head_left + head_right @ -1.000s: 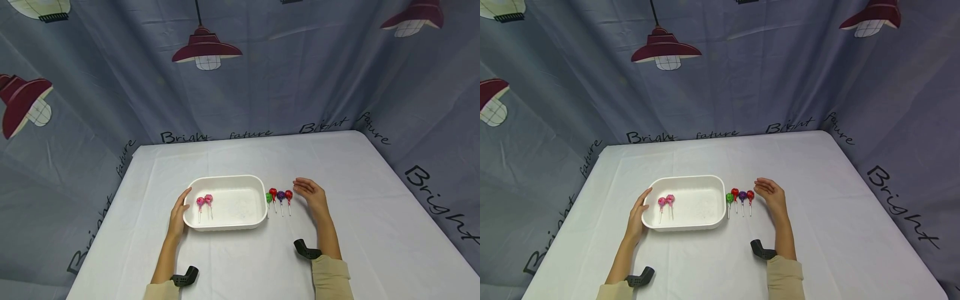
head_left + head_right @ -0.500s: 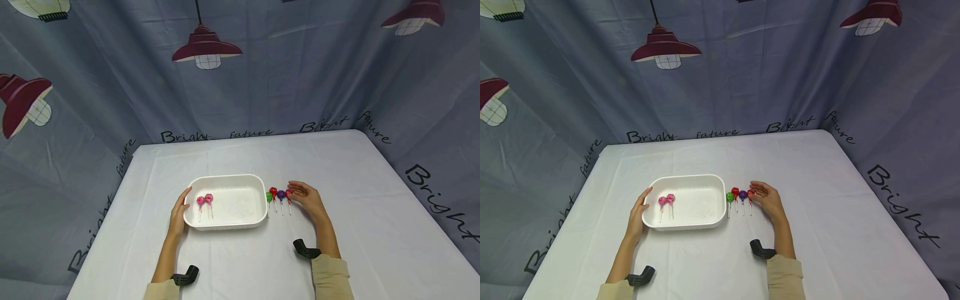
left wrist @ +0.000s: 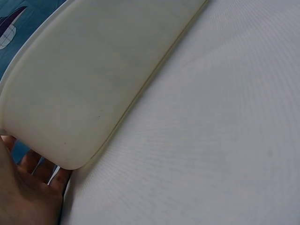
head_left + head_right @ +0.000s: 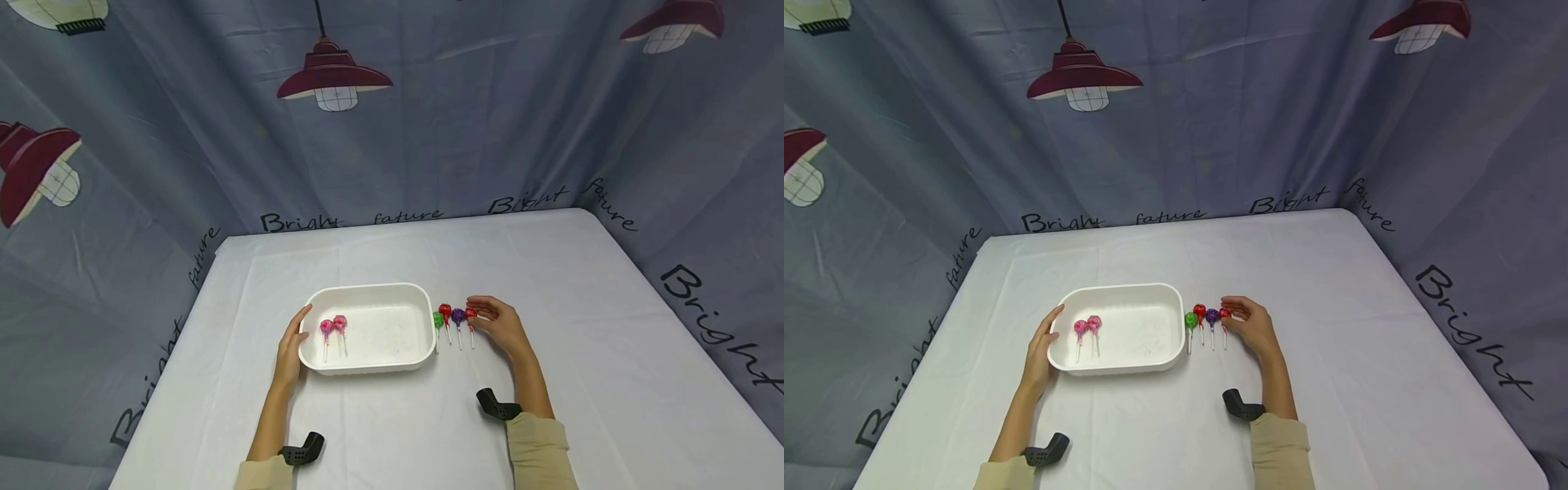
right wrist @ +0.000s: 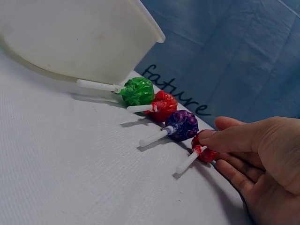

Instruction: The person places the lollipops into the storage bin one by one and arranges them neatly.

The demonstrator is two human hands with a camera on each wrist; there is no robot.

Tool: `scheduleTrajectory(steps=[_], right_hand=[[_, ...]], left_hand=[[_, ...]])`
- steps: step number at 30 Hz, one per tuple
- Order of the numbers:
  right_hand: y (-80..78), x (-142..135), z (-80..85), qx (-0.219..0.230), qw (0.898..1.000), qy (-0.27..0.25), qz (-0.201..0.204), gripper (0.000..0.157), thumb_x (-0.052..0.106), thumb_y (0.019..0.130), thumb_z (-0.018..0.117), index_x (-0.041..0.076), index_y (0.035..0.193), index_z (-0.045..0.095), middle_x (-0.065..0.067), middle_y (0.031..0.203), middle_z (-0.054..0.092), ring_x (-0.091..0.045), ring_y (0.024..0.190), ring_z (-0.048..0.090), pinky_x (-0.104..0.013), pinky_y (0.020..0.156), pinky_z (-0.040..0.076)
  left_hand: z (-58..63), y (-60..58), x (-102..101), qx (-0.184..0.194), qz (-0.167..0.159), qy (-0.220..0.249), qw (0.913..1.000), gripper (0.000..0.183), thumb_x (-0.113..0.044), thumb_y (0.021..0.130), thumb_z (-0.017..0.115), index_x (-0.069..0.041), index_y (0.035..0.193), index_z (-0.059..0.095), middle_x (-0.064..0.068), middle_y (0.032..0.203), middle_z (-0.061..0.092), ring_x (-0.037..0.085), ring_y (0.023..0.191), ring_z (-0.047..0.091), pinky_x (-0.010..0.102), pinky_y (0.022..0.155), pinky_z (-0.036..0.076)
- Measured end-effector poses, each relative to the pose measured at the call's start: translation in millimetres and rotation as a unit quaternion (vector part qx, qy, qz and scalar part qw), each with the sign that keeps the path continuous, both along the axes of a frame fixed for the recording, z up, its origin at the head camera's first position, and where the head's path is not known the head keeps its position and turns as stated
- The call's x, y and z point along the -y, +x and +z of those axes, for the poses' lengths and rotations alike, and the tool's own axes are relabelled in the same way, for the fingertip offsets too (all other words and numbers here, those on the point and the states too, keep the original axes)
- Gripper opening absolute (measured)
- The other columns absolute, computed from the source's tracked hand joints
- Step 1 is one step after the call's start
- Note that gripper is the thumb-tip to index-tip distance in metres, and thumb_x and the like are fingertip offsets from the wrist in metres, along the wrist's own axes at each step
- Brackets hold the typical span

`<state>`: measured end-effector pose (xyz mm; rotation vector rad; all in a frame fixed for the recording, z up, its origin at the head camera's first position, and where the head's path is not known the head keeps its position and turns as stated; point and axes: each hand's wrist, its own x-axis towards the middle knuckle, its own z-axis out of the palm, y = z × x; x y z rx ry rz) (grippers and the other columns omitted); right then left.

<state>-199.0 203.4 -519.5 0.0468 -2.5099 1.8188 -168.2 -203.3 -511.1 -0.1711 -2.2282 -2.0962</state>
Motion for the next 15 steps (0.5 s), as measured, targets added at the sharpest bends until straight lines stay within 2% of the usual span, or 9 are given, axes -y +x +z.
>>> scheduleTrajectory(steps=[3,8,10,15], right_hand=[[-0.7,1,-0.9,0.0,1.0,0.01,-0.006,0.039,0.001,0.081,0.067,0.001,0.119,0.058,-0.016,0.118,0.059,-0.027,0.11,0.055,-0.03,0.091,0.046],[-0.4,1,-0.9,-0.007,1.0,0.012,-0.01,0.037,0.0,0.08,0.067,0.001,0.116,0.06,-0.016,0.116,0.06,-0.028,0.108,0.056,-0.033,0.091,0.046],[0.0,1,-0.5,-0.015,1.0,0.014,-0.012,0.036,-0.001,0.08,0.067,0.001,0.115,0.06,-0.017,0.114,0.06,-0.028,0.106,0.057,-0.031,0.089,0.047],[0.8,1,-0.5,-0.027,0.999,0.025,-0.022,0.034,-0.002,0.079,0.067,-0.001,0.112,0.061,-0.017,0.11,0.062,-0.027,0.102,0.058,-0.027,0.085,0.049]], left_hand=[[2.1,1.2,-1,0.001,-0.001,0.004,1.0,0.053,0.002,0.09,0.03,-0.011,0.141,0.039,0.004,0.15,0.024,0.015,0.139,0.012,0.03,0.112,0.01],[-14.0,-4.3,2,-0.001,0.015,-0.006,0.9999,0.053,-0.004,0.089,0.032,-0.022,0.139,0.043,-0.006,0.148,0.029,0.006,0.137,0.015,0.027,0.111,0.012],[-15.5,-5.4,2,-0.004,0.018,-0.011,0.9998,0.053,-0.005,0.089,0.033,-0.022,0.139,0.043,-0.004,0.148,0.029,0.008,0.137,0.014,0.031,0.112,0.01],[-14.1,-6.1,2,-0.007,0.015,-0.014,0.9998,0.054,-0.003,0.089,0.033,-0.019,0.14,0.042,-0.001,0.149,0.027,0.012,0.138,0.013,0.032,0.112,0.009]])
